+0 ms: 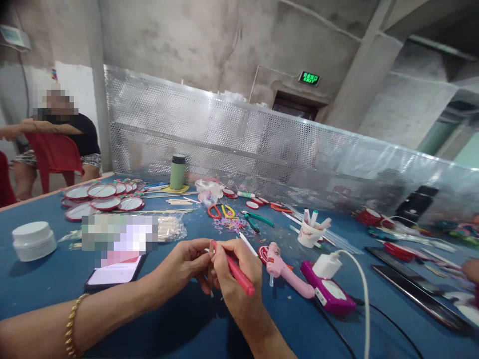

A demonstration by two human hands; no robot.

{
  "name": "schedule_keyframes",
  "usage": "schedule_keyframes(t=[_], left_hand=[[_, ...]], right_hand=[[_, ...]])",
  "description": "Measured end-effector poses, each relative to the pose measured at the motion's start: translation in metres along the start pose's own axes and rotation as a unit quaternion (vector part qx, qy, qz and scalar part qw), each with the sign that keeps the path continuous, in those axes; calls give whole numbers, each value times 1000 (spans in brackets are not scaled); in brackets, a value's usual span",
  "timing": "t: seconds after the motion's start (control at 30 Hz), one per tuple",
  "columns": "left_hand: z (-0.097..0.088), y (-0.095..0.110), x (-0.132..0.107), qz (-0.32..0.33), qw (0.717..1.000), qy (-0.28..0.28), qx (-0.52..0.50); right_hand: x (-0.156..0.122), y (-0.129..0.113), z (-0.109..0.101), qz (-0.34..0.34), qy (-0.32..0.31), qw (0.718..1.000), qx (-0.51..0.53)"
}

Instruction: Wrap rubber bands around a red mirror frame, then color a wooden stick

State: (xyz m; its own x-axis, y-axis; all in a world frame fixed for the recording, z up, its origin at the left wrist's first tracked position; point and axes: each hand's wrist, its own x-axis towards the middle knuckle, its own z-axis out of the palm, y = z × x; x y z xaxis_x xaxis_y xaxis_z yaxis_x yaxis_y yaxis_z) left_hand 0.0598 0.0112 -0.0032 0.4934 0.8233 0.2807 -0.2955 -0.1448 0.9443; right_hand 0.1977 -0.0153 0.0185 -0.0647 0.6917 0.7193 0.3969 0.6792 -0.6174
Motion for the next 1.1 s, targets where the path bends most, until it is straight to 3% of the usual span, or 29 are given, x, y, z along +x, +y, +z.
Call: schedule_keyframes(t=[1.1], left_hand=[[3,5,-2,-17,1000,9,7]], right_hand=[[1,-2,0,-8,14,999,-30]])
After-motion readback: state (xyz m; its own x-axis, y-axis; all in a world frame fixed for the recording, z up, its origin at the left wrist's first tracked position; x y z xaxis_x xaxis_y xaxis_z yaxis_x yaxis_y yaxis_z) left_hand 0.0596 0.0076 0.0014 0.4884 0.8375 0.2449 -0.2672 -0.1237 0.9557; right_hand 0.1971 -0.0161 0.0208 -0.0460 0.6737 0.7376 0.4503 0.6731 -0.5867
